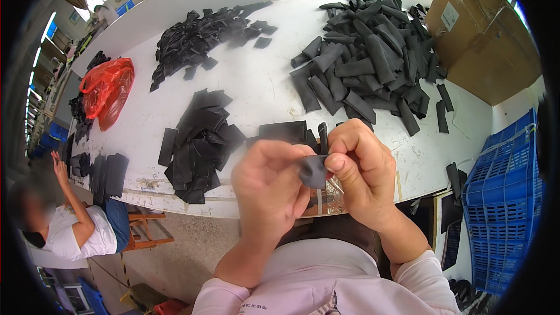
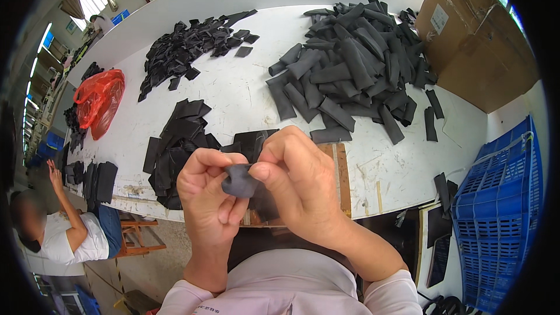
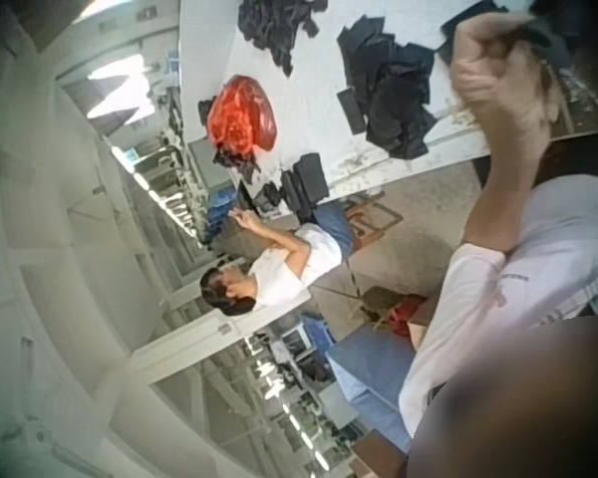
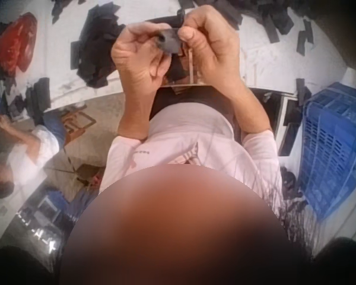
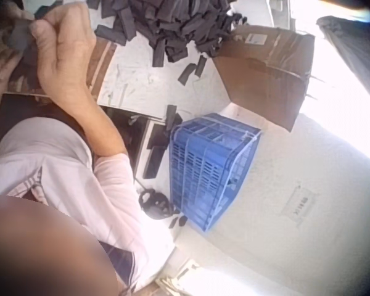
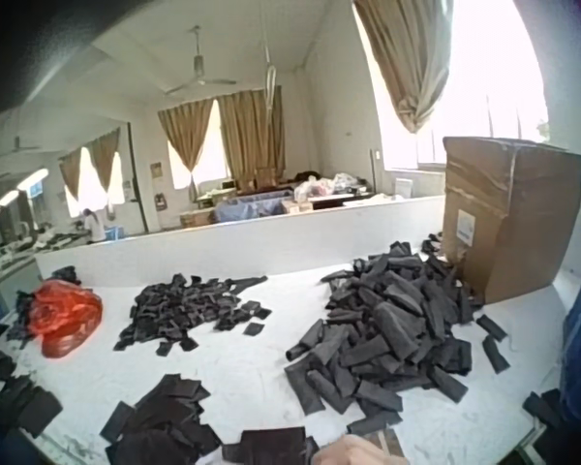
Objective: The worker is assembling or finishing small black fabric or plastic components at a workstation, possibly related to sports or outdoor equipment.
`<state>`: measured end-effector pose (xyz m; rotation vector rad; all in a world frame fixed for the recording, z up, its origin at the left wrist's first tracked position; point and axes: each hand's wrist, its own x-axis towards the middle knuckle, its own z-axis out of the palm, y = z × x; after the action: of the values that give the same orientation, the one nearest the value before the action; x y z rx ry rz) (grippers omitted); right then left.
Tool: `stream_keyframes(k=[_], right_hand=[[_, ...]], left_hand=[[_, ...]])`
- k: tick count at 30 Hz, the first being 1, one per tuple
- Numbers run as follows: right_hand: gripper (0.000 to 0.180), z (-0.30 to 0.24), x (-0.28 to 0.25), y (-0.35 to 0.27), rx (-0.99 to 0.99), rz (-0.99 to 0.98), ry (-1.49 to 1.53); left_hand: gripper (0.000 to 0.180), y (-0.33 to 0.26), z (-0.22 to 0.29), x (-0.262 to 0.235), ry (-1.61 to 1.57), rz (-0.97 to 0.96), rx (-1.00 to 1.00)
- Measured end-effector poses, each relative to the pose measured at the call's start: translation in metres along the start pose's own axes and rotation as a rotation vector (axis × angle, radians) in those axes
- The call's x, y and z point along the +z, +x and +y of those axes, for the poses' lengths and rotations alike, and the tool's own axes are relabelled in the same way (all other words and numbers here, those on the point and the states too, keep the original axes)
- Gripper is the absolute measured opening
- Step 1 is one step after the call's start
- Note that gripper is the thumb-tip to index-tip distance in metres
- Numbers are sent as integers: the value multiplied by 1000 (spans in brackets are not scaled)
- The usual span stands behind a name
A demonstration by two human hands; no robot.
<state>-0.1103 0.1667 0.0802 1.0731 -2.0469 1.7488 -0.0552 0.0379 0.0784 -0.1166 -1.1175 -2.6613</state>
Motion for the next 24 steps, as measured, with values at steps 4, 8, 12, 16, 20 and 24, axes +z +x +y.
stream_keyframes(k=[4,8,12,16,20,24], right_hand=[[10,-7,-7,3,367,-113,499],[14,-7,-5,18,79,-78,304],[20,12,-6,16,557,-133,269],[25,37,-2,2,864,-148,763],[21,50,4,-14,823,-101,848],[26,46,0,-4,740,-177,671]], left_hand=[[31,12,7,-4,-922,-340,-567],[38,20,22,2,-806,-341,-584],[59,37,0,-37,-882,-231,-644],[52,38,-22,-56,-908,-151,-674],[32,33,-34,-62,-619,-163,-663],[25,26,-16,-53,-131,-162,-493]])
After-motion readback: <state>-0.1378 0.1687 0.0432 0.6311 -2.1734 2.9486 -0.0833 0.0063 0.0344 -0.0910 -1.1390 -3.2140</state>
